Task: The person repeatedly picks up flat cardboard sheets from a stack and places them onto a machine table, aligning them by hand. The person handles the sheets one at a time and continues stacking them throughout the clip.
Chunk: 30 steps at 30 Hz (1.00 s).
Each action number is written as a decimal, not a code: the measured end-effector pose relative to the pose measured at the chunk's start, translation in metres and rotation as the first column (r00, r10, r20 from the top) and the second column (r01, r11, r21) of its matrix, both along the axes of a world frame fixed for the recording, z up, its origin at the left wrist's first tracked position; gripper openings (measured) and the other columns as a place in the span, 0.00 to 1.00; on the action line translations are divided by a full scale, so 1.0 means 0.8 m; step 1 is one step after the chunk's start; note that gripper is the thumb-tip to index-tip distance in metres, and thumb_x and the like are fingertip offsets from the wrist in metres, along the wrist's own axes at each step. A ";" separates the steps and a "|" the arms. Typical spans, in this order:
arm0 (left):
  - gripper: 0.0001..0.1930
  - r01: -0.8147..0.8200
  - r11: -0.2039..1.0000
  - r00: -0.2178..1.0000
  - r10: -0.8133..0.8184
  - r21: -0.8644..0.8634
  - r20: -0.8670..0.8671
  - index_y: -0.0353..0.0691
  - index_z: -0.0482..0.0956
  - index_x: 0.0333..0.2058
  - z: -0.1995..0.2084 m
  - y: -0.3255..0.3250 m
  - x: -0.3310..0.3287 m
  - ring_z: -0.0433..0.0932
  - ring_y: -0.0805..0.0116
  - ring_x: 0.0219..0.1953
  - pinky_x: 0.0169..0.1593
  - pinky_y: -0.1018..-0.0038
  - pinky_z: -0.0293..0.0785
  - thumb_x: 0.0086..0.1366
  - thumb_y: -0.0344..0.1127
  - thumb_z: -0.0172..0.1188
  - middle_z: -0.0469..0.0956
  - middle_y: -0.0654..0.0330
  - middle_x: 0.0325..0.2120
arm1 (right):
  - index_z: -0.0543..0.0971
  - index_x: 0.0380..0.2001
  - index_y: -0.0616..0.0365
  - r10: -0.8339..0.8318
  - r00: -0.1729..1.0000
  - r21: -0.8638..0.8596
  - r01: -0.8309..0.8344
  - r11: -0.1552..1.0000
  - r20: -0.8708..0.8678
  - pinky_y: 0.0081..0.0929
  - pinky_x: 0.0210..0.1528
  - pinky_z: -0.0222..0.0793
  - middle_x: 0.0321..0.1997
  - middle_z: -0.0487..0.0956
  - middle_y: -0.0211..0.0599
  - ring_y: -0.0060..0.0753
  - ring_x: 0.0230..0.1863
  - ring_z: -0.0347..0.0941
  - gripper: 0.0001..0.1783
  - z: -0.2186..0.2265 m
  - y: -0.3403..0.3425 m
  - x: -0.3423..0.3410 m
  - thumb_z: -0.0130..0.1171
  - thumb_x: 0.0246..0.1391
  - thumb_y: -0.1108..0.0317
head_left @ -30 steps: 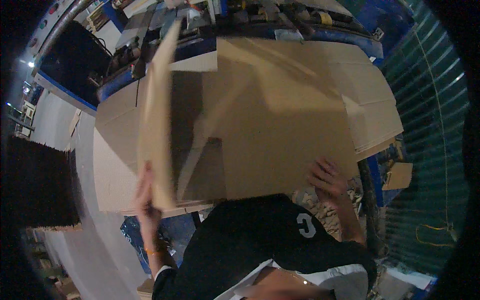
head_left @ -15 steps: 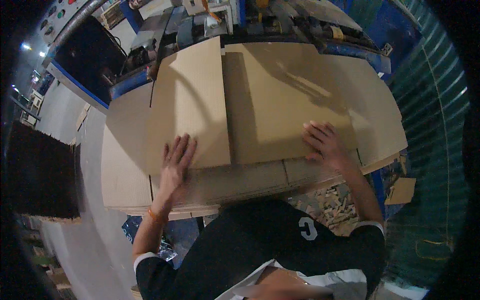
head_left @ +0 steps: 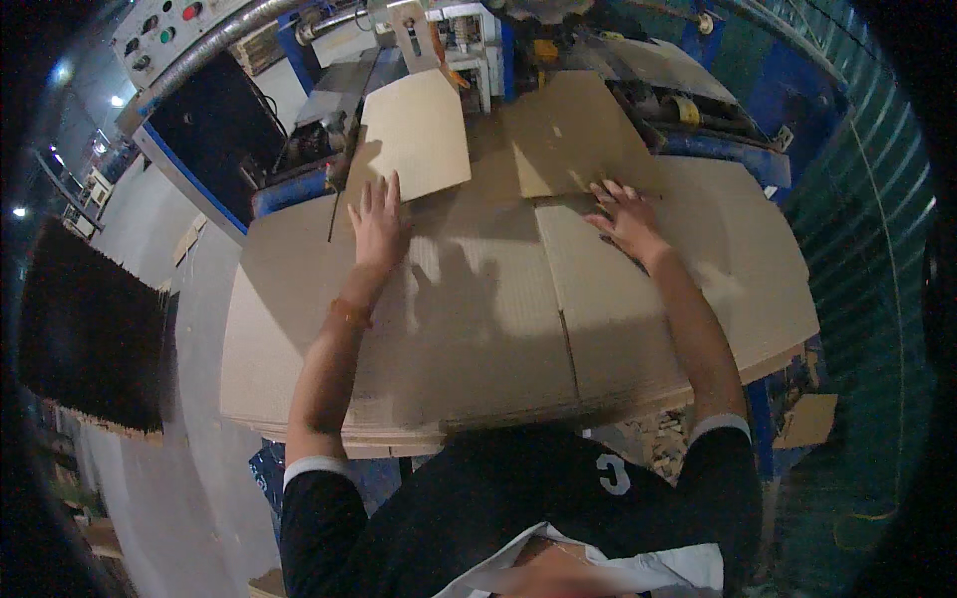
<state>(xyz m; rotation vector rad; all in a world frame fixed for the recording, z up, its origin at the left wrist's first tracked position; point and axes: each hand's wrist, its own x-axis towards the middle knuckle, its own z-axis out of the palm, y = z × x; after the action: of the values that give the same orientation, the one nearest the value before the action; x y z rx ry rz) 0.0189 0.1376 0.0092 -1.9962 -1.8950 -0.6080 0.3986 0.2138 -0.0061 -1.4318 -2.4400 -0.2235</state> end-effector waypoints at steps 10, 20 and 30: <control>0.29 -0.821 0.568 0.475 0.621 0.059 0.624 0.30 0.68 0.48 -0.059 -0.315 -0.206 0.73 0.64 0.27 0.36 0.68 0.69 0.57 0.49 0.59 0.76 0.49 0.31 | 0.69 0.51 0.59 -0.722 0.687 0.230 0.718 0.657 -0.079 0.38 0.55 0.60 0.51 0.72 0.50 0.49 0.54 0.66 0.29 -0.044 -0.212 0.258 0.52 0.52 0.51; 0.35 -0.853 0.513 0.327 0.379 0.097 0.866 0.25 0.55 0.55 -0.064 -0.342 -0.213 0.61 0.51 0.56 0.58 0.59 0.57 0.56 0.43 0.57 0.63 0.44 0.52 | 0.76 0.43 0.60 -0.723 0.429 0.025 0.868 0.496 -0.541 0.35 0.44 0.68 0.44 0.76 0.48 0.44 0.42 0.74 0.23 -0.051 -0.222 0.258 0.55 0.50 0.54; 0.20 -0.711 0.679 -0.222 -0.463 0.182 0.858 0.31 0.67 0.47 -0.039 -0.364 -0.215 0.68 0.59 0.48 0.52 0.62 0.63 0.58 0.35 0.51 0.69 0.50 0.46 | 0.66 0.50 0.64 0.006 -0.353 -0.199 0.541 0.817 -0.936 0.33 0.43 0.68 0.48 0.72 0.40 0.34 0.42 0.70 0.23 -0.020 -0.177 0.312 0.56 0.49 0.74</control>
<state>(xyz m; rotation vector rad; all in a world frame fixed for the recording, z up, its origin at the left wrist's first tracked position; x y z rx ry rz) -0.1532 -0.1536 -0.0224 -0.1268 -1.5857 -3.0297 0.6486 0.0725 -0.0223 -1.0974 -0.4362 0.3488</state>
